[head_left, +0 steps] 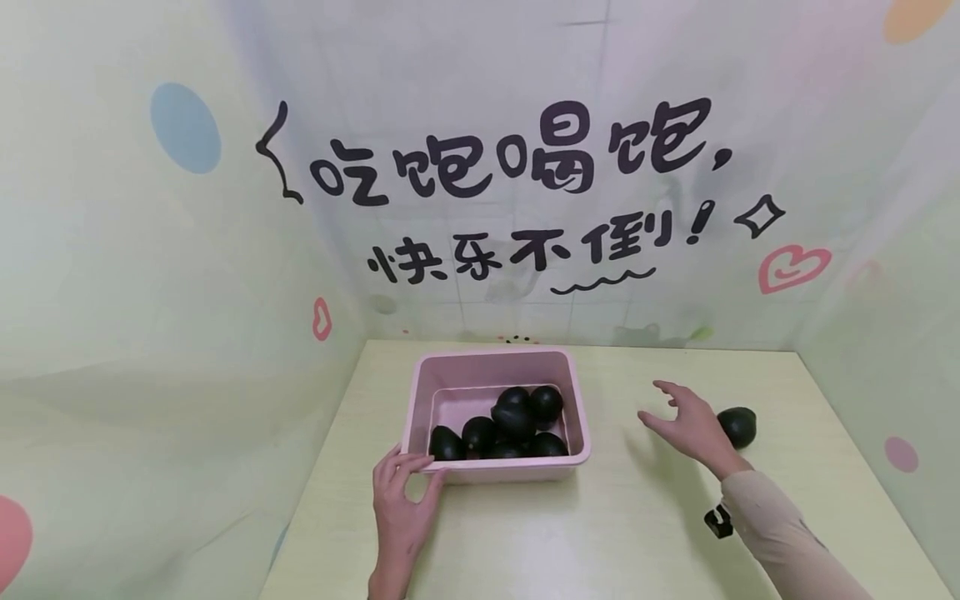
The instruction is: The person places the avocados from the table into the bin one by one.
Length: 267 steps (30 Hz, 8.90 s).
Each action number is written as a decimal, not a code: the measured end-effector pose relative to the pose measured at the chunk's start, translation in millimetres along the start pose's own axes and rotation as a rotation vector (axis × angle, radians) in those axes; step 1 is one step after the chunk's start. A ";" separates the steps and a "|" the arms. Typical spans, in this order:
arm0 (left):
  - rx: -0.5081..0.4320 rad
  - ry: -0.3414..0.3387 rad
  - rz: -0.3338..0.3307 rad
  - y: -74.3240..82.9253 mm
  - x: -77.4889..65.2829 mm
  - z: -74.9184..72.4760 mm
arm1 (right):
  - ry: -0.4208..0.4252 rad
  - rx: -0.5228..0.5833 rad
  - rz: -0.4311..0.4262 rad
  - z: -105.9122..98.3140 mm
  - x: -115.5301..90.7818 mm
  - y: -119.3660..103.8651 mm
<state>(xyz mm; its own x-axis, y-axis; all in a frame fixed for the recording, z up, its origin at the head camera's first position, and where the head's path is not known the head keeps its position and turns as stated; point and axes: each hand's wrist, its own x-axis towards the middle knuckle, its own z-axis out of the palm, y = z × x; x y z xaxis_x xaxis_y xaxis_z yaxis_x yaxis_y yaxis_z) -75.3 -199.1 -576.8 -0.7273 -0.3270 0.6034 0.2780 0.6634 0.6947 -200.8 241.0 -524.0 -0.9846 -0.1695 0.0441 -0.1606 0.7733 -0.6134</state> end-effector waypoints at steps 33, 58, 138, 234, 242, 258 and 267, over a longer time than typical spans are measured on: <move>0.012 -0.007 -0.002 -0.4 0.4 0.1 | 0.212 -0.012 0.181 -22.8 -4.7 52.7; 0.007 -0.002 0.012 0.9 1.2 0.6 | 0.137 -0.015 0.276 -22.1 -14.9 85.3; 0.000 -0.014 -0.011 0.9 1.3 -1.1 | 0.127 0.046 0.148 -28.6 -25.2 53.7; -0.008 -0.025 -0.013 0.6 2.2 -0.8 | 0.038 -0.030 -0.320 -52.5 -18.5 -63.1; -0.017 -0.022 -0.023 1.2 1.4 -0.6 | 0.000 -0.036 -0.349 -52.3 -10.6 -77.4; -0.006 -0.017 -0.008 1.2 1.9 -1.7 | -0.040 -0.054 -0.403 -44.3 1.5 -98.4; -0.008 -0.019 -0.023 1.9 1.2 -1.8 | -0.054 -0.055 -0.415 -38.8 7.6 -107.5</move>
<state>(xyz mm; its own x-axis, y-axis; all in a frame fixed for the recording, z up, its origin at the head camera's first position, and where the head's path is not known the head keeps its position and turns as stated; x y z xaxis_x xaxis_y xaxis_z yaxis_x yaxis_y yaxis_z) -74.6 -199.5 -574.1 -0.7452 -0.3296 0.5797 0.2659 0.6504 0.7115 -193.8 180.3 -427.2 -0.8309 -0.5039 0.2361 -0.5474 0.6638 -0.5096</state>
